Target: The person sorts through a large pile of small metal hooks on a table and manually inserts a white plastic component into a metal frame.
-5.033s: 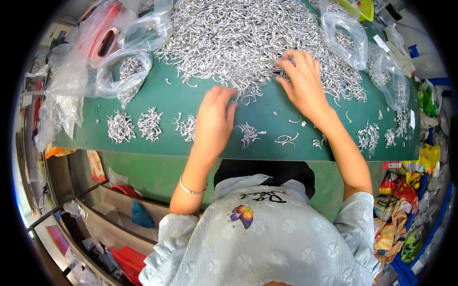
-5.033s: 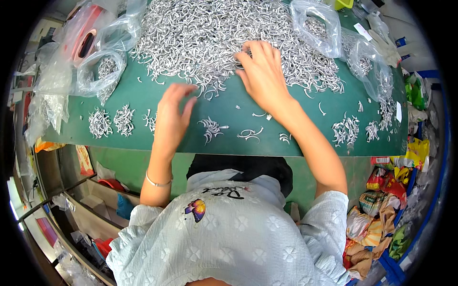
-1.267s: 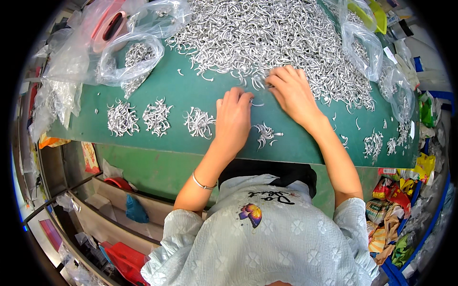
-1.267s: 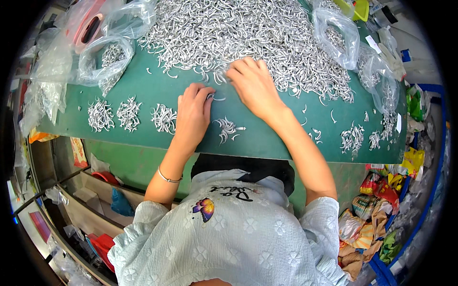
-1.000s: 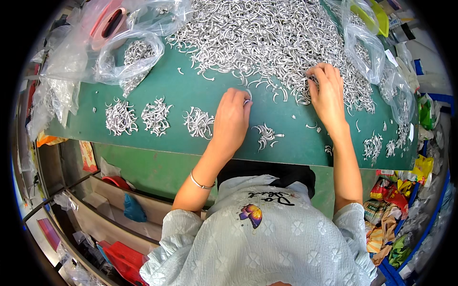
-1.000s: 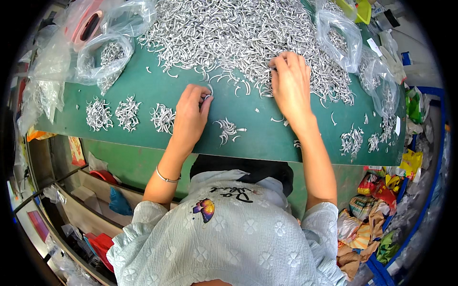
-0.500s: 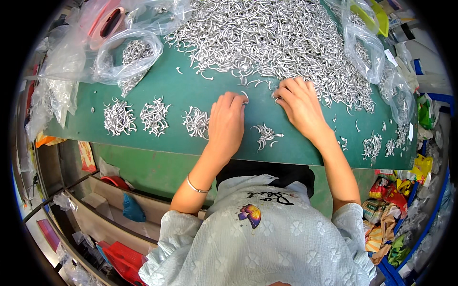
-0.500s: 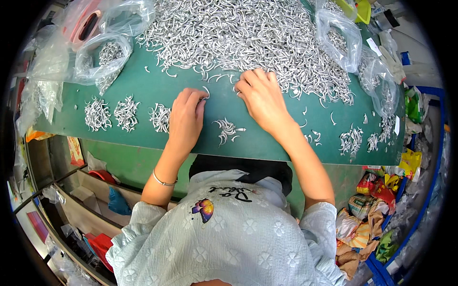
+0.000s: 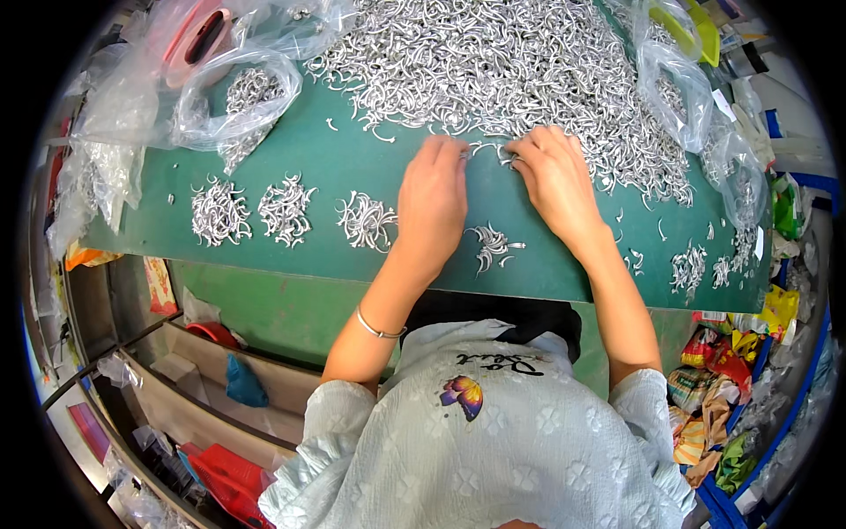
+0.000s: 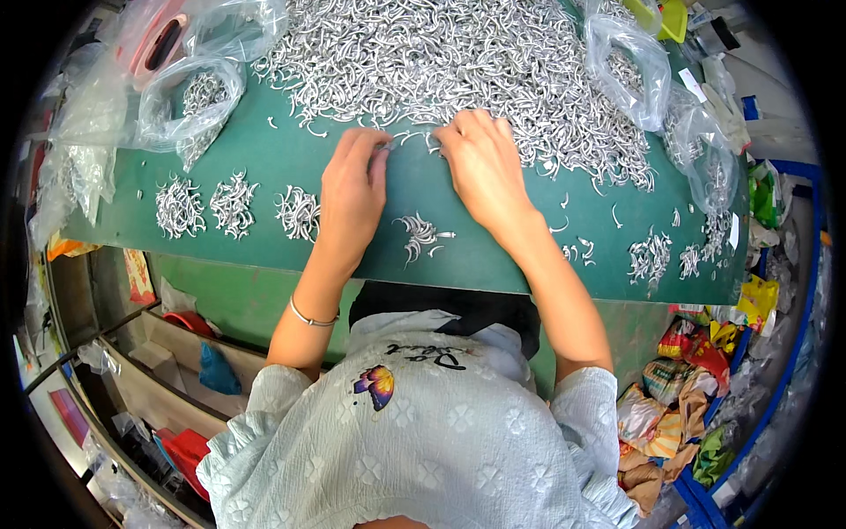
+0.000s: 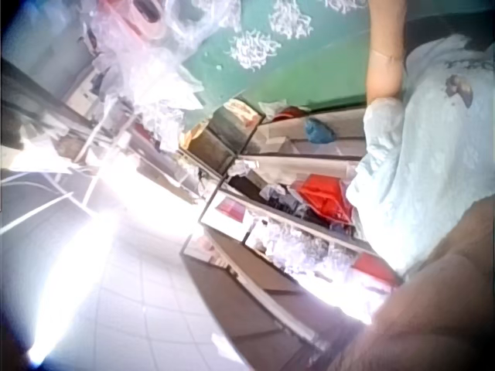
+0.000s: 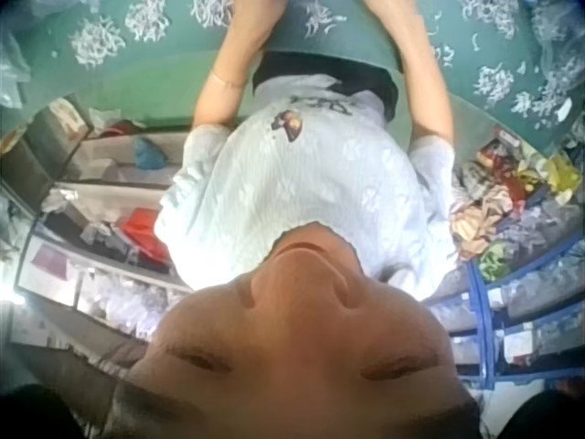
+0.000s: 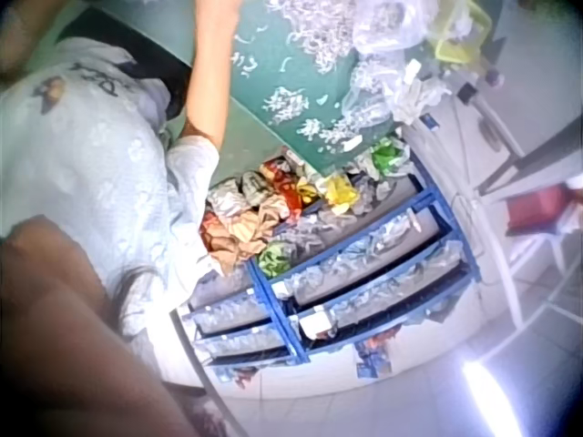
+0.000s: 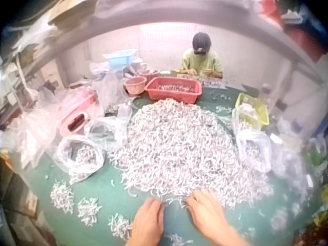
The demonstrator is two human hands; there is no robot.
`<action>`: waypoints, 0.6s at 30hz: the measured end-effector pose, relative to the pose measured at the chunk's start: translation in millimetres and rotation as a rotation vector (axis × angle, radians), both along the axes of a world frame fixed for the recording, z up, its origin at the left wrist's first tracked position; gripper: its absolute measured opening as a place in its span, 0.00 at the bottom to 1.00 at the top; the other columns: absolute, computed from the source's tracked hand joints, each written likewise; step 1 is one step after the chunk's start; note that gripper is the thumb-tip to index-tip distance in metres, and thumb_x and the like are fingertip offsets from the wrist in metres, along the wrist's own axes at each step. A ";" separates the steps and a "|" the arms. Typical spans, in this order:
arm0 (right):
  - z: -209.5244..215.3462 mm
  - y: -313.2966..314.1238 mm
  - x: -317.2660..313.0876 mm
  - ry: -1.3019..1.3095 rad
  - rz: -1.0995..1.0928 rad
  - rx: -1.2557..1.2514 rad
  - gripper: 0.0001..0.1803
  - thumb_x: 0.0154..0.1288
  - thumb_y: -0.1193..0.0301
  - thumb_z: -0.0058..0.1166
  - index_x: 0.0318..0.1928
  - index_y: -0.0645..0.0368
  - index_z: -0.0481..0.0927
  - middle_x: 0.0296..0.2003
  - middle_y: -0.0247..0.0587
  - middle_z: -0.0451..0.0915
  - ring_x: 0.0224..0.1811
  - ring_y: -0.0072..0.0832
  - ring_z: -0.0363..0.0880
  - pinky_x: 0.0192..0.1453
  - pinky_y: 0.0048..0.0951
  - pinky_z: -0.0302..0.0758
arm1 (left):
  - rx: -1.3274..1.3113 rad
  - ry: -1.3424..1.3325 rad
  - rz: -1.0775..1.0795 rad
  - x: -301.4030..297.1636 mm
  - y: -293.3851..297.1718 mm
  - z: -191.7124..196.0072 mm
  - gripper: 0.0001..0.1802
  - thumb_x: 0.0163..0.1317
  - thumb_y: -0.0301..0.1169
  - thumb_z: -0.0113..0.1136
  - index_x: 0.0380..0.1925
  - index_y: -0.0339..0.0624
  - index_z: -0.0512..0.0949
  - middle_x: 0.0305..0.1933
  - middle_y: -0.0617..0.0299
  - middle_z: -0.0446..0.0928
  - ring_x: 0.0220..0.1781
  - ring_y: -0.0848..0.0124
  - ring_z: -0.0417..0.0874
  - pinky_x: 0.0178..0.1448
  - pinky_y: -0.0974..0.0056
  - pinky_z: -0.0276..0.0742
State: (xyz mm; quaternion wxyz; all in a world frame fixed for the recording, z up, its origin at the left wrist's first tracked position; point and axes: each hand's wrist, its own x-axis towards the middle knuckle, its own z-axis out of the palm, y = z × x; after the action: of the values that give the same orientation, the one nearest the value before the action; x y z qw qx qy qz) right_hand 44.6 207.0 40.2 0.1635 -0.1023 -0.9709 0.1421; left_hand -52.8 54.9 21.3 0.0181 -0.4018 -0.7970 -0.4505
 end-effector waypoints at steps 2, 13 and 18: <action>-4.2 1.5 -1.3 -0.045 -0.011 0.075 0.05 0.58 0.77 0.54 0.34 0.60 0.82 0.33 0.39 0.75 0.43 0.35 0.73 0.48 0.35 0.66 | 0.013 -0.059 -0.029 -0.1 4.6 -0.4 0.14 0.59 0.14 0.56 0.45 0.35 0.77 0.45 0.52 0.76 0.39 0.57 0.82 0.39 0.61 0.78; 12.5 13.2 18.2 -0.039 -0.108 -0.419 0.06 0.60 0.78 0.57 0.38 0.64 0.81 0.29 0.48 0.79 0.32 0.48 0.79 0.37 0.42 0.75 | 0.029 -0.121 -0.075 10.9 -18.5 8.5 0.16 0.56 0.13 0.60 0.45 0.36 0.78 0.45 0.52 0.78 0.43 0.60 0.81 0.42 0.62 0.79; 12.3 5.5 14.2 -0.086 -0.119 -0.166 0.10 0.62 0.77 0.53 0.45 0.60 0.80 0.34 0.48 0.79 0.35 0.48 0.81 0.38 0.46 0.76 | -0.050 -0.107 -0.071 21.4 -22.6 5.4 0.15 0.55 0.15 0.62 0.43 0.35 0.78 0.41 0.53 0.78 0.40 0.59 0.80 0.43 0.60 0.76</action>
State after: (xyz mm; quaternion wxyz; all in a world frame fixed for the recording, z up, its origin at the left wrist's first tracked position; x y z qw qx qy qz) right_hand 58.9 212.5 52.5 0.1207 -0.1790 -0.9541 0.2076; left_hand -31.5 32.2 26.7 -0.0506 -0.4057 -0.7930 -0.4517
